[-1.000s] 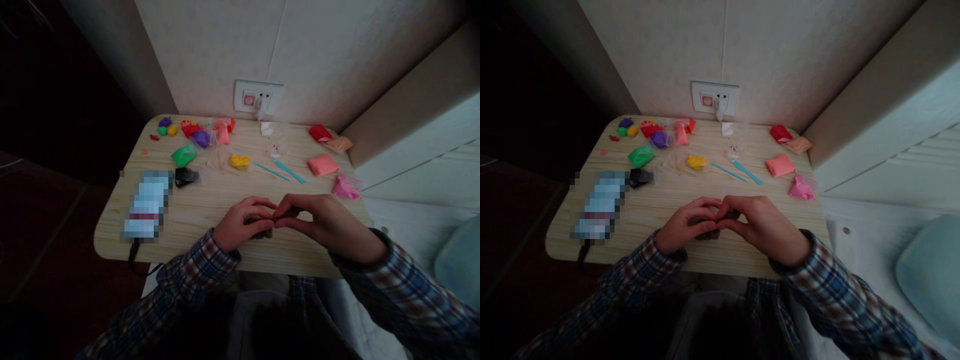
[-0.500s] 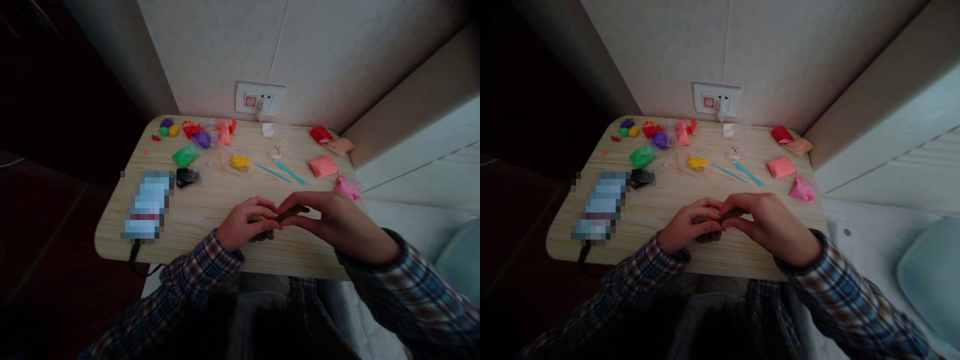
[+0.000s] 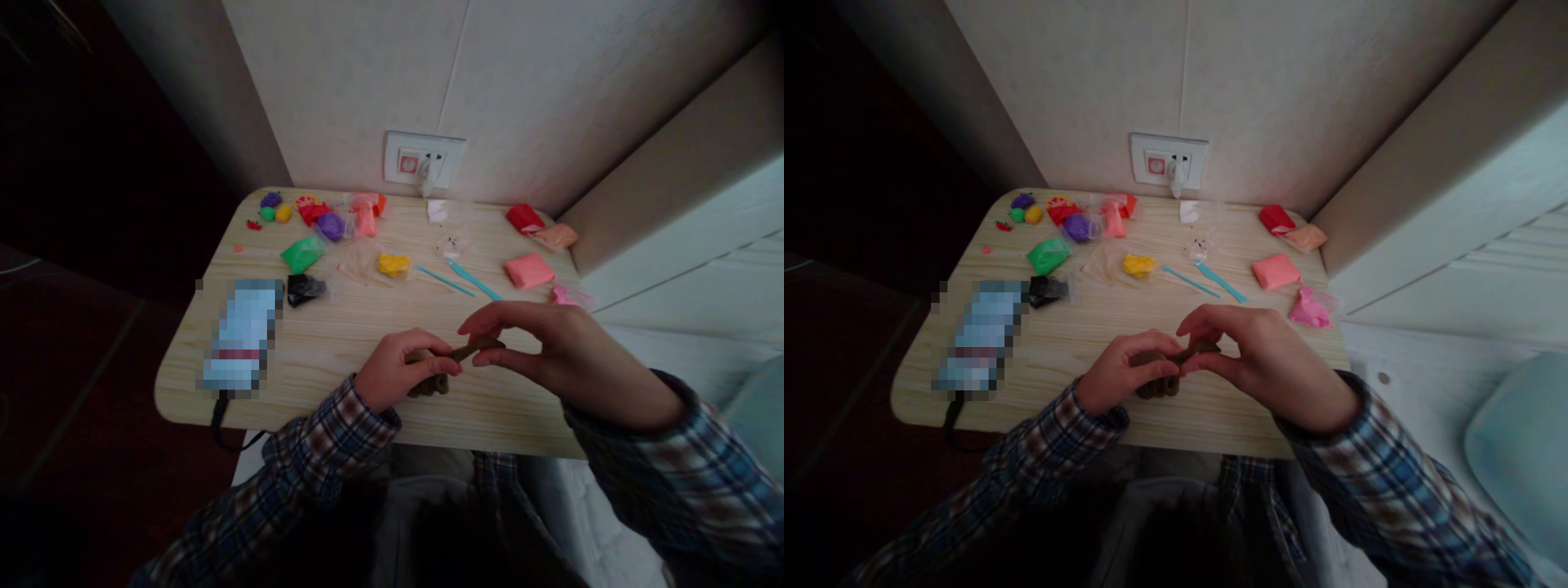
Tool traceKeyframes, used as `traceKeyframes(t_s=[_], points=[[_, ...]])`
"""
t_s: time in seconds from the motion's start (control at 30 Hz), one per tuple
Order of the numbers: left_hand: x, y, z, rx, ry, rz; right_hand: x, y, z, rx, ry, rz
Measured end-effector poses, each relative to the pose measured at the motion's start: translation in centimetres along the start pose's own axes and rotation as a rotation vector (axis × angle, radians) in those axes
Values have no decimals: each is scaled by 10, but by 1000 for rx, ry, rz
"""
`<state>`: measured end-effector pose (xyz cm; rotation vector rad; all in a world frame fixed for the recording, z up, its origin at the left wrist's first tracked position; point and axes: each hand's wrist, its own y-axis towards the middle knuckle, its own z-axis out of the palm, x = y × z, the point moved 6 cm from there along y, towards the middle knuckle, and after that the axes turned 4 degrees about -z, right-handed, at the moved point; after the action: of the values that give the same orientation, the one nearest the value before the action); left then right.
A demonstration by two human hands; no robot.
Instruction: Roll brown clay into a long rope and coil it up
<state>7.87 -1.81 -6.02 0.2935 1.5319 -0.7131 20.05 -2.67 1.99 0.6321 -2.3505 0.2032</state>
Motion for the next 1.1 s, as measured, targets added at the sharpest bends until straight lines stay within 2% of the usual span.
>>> traceKeyframes(t_s=[0.2, 0.37, 0.67, 0.9, 0.97, 1.1], points=[[-3, 1, -1, 26, 34, 110, -2, -4, -6, -39, -58, -14], [3, 1, 0, 15, -13, 48, -6, -4, -7, -37, -53, 30], [-3, 2, 4, 52, -73, 53, -6, -3, -8, -86, -35, 50], [-8, 2, 4, 12, -15, 53, 0, -2, 4, -11, 40, 99], [-10, 1, 4, 40, -22, 72, 4, -1, 3, -29, 38, 84], [-10, 0, 6, 191, -57, 86, 5, -1, 3, -32, 78, 70]])
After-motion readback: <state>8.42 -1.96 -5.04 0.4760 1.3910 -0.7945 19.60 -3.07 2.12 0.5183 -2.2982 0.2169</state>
